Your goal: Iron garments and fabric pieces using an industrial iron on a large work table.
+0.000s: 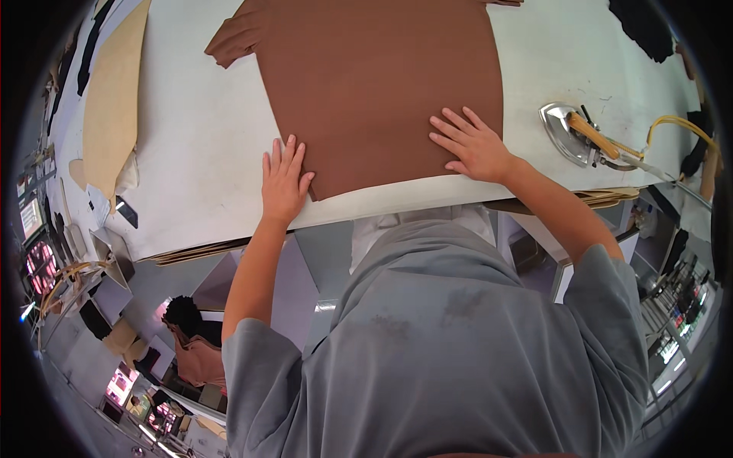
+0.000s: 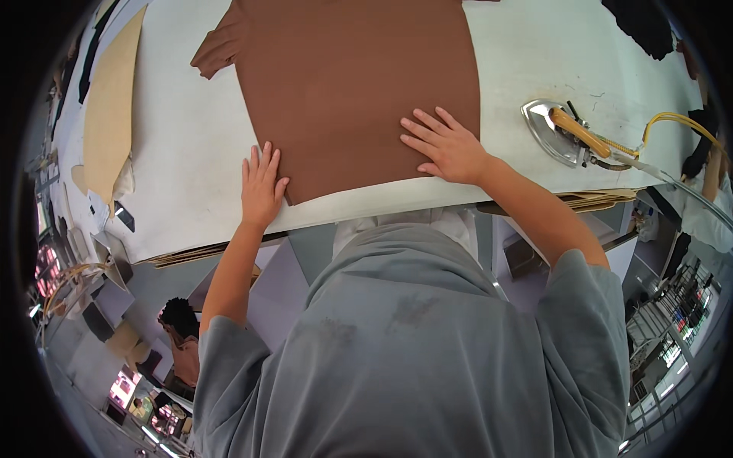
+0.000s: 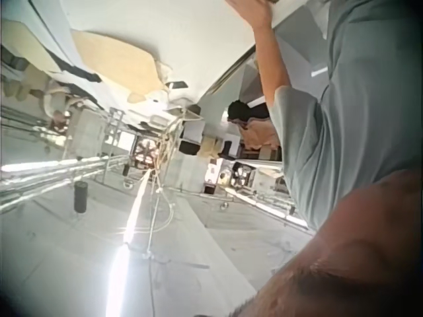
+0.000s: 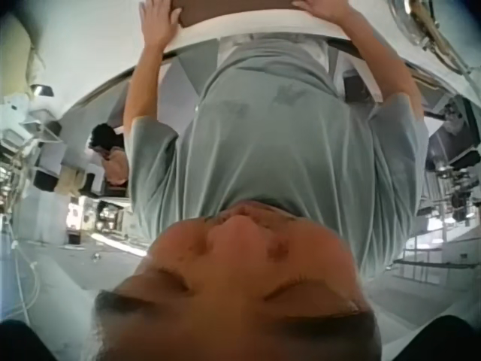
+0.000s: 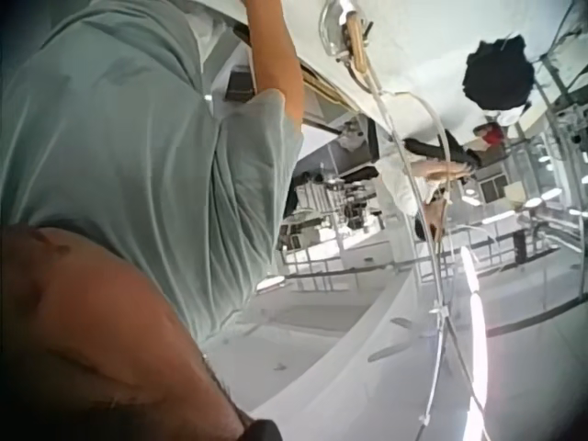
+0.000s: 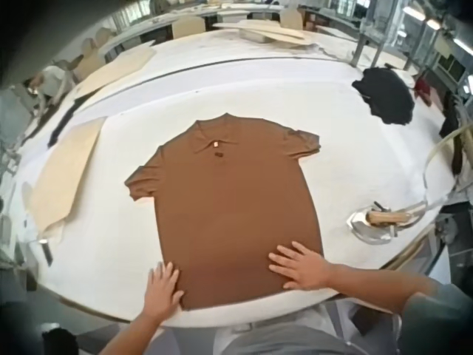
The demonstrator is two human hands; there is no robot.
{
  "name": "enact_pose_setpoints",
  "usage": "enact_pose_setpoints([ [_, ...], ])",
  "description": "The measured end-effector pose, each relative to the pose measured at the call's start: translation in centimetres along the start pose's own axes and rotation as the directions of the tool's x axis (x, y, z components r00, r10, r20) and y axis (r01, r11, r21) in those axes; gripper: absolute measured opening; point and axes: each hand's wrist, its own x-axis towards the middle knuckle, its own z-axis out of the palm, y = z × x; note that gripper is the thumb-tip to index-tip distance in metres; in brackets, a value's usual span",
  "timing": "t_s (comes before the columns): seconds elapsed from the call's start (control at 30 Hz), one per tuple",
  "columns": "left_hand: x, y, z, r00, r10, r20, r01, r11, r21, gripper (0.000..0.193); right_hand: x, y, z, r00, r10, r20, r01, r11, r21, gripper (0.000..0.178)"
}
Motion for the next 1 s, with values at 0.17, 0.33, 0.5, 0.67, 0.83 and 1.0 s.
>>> enact_pose_setpoints([
  [0.17,-1.1,-0.6,-1.2,0.998,-0.058,-0.034,0.054,0.991,-0.120,0.050,0.3,-1.5,1.0,0.998,0.020,-0.053,-0.018,0.999,0.041,0.062],
  [0.33,-1.7,0.6,-1.8,0.996,-0.073,-0.055,0.062,0.981,-0.184,0.047,2.0,-3.5,-1.0,0.999,-0.036,-0.018,0.037,0.997,0.070,0.058],
  [0.5,-2.7,0.8,-2.1,0.995,-0.085,-0.056,0.068,0.965,-0.254,0.050,5.3,-7.1,1.6,0.988,-0.118,-0.104,0.134,0.978,0.160,0.059],
  [0.67,-2.6,1.6,-1.4,0.988,-0.132,-0.079,0.120,0.983,-0.142,0.047,6.5,-8.4,2.0,0.995,-0.089,-0.052,0.097,0.982,0.164,0.063],
  [0.83,-0.6,3.6,-0.6,0.997,0.072,0.035,-0.072,0.997,-0.005,0.060,8.3,-8.5,2.8,0.995,-0.056,-0.080,0.068,0.986,0.154,0.065],
  [1.0,2.2,4.1,-0.6,0.992,0.021,-0.125,-0.022,1.000,-0.008,0.065,8.8,-6.5,2.8,0.969,0.022,-0.246,0.002,0.995,0.096,0.067],
])
